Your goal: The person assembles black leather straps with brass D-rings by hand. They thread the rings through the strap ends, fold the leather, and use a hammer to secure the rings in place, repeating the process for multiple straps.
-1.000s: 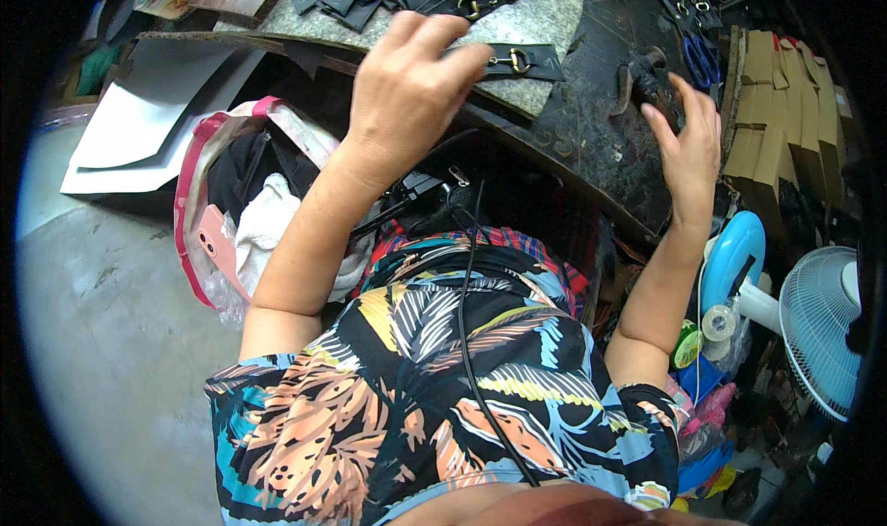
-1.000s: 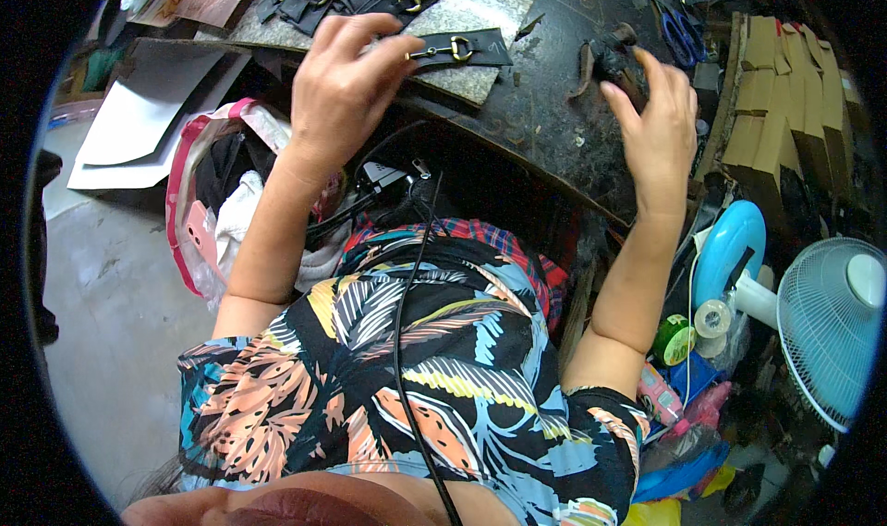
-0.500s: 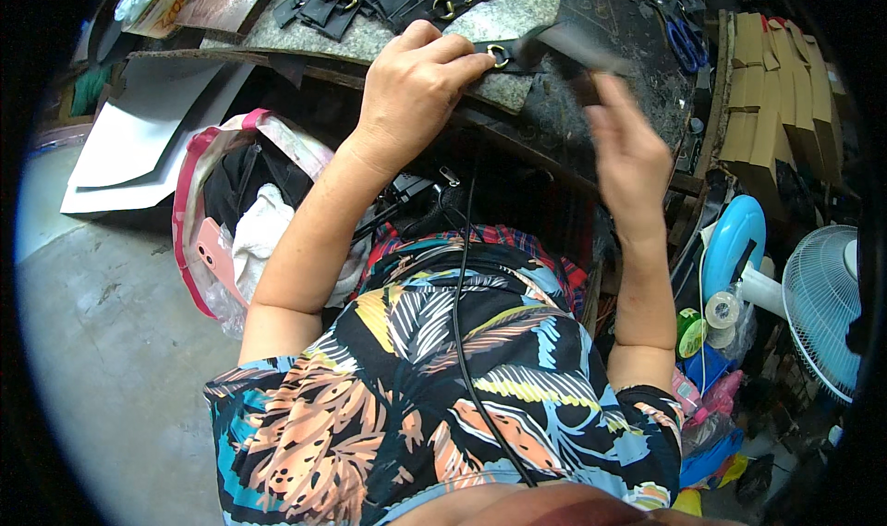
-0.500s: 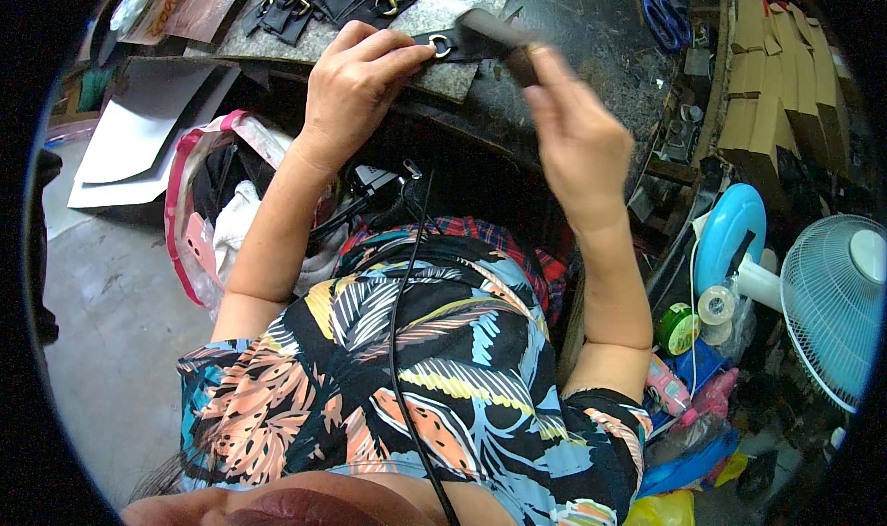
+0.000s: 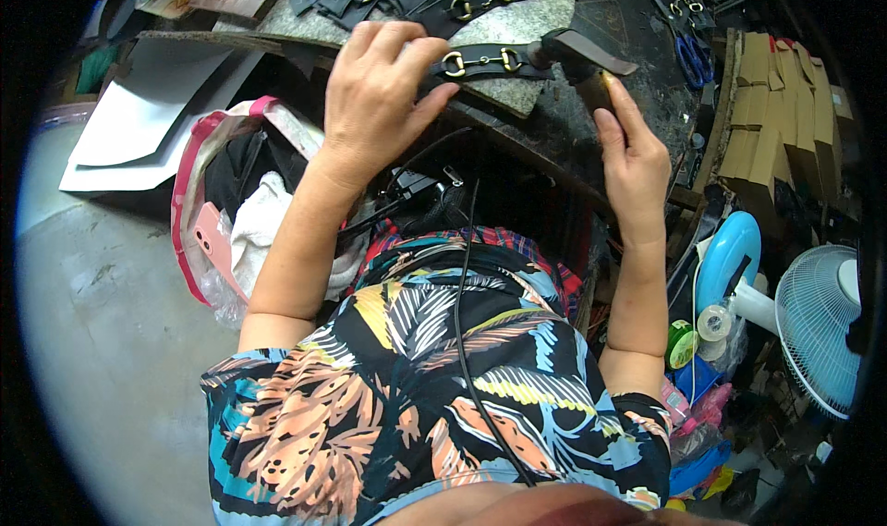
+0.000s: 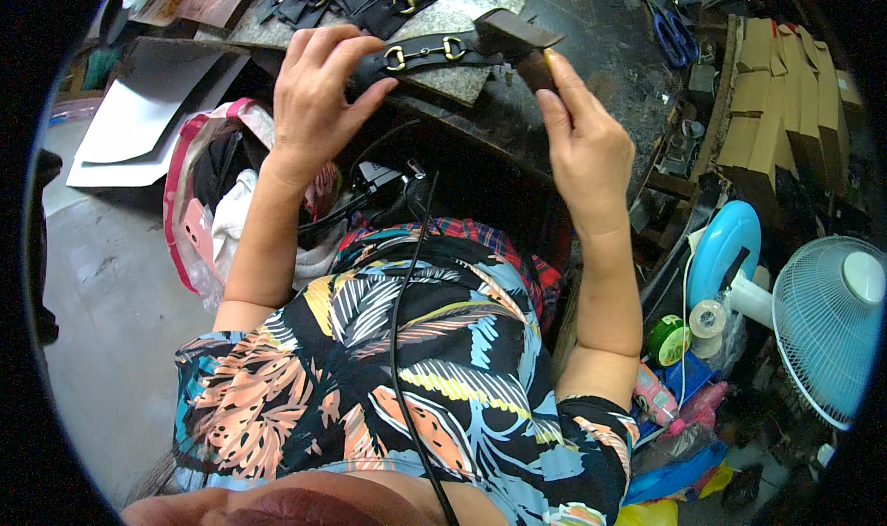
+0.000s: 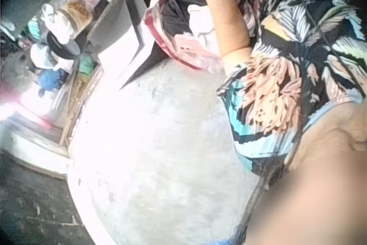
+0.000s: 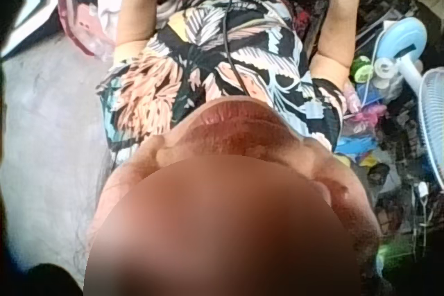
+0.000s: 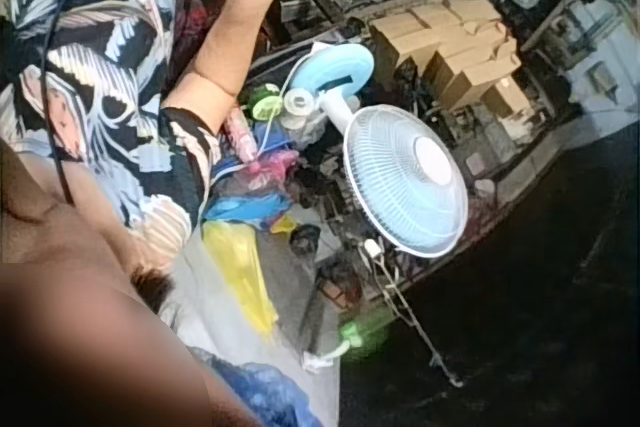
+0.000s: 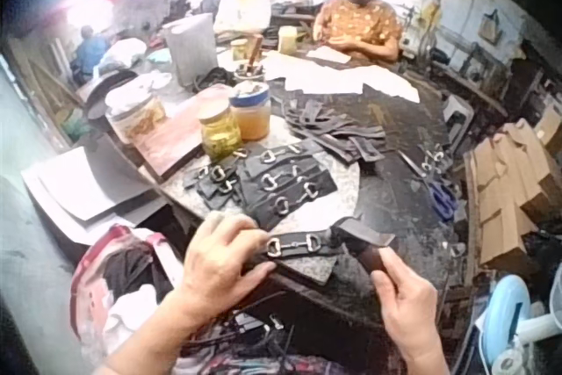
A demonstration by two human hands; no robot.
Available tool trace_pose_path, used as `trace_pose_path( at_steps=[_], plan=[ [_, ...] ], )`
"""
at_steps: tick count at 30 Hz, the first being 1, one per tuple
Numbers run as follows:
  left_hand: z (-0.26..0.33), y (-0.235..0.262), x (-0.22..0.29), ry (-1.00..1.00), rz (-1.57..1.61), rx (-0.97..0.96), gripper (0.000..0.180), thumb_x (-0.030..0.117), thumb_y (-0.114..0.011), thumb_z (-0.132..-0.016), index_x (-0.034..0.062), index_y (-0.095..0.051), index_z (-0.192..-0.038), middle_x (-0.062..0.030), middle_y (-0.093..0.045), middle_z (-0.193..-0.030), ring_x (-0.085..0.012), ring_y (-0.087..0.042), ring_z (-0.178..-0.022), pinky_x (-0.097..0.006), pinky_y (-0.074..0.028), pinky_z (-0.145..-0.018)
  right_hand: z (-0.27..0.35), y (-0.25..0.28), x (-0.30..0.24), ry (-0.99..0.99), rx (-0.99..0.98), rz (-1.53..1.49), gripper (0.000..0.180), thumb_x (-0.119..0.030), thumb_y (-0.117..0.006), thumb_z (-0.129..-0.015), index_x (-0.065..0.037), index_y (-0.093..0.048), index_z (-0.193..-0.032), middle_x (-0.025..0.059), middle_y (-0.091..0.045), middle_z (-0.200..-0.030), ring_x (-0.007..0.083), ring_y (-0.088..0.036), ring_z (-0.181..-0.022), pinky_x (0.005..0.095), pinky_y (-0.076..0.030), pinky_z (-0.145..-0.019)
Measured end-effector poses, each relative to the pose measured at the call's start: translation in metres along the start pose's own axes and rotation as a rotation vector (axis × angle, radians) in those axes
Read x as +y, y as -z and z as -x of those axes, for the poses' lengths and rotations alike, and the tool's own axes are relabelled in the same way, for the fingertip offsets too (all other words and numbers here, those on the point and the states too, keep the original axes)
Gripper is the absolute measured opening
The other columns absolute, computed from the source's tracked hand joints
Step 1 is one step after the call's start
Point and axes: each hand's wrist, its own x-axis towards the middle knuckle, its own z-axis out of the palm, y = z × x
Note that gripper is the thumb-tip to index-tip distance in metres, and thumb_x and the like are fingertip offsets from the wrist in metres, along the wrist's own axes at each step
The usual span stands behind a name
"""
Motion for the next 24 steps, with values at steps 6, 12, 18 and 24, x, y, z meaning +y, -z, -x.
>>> trace_pose_path(
  at_steps=[6,12,18,24],
  plan=[
    [0.013,-0.010,-0.011,0.062,0.087,0.065,0.028,0.015,-0.084,-0.073,0.0091,-0.070,-0.096,-0.0056,-0.068,-0.090,-0.0283,-0.061,-0.090,-0.039,-0.051,-0.082,-0.012,0.000,-0.016,0.081,-0.005,-0.250,0.037,-0.014,-0.064,-0.104,-0.008,-0.065,-0.141,0.0068,-0.074,-0.105,0.0071,-0.064,-0.077,0.0228,-0.052,-0.064],
    [0.018,-0.010,-0.011,0.146,0.043,0.161,0.026,0.017,-0.085,-0.077,0.0098,-0.074,-0.100,-0.0058,-0.070,-0.100,-0.0291,-0.062,-0.093,-0.039,-0.051,-0.081,-0.018,-0.007,-0.041,0.356,-0.016,-0.125,0.040,-0.011,-0.066,-0.102,-0.004,-0.063,-0.141,0.0095,-0.075,-0.108,0.0078,-0.066,-0.081,0.0235,-0.055,-0.068],
    [0.017,-0.018,-0.004,0.050,0.028,0.069,0.026,0.021,-0.084,-0.078,0.0115,-0.077,-0.101,-0.0050,-0.071,-0.102,-0.0270,-0.062,-0.092,-0.037,-0.051,-0.083,-0.020,-0.011,-0.036,0.336,-0.023,-0.097,0.039,-0.009,-0.065,-0.102,-0.003,-0.063,-0.141,0.0096,-0.075,-0.108,0.0079,-0.066,-0.080,0.0238,-0.054,-0.069],
    [0.021,-0.018,-0.012,0.222,0.141,0.294,0.025,0.019,-0.082,-0.083,0.0097,-0.074,-0.104,-0.0087,-0.070,-0.101,-0.0310,-0.062,-0.095,-0.041,-0.051,-0.084,-0.015,-0.012,-0.044,0.342,0.035,-0.174,0.038,-0.014,-0.068,-0.101,-0.004,-0.066,-0.137,0.0110,-0.075,-0.105,0.0123,-0.069,-0.082,0.0263,-0.056,-0.072]
  ],
)
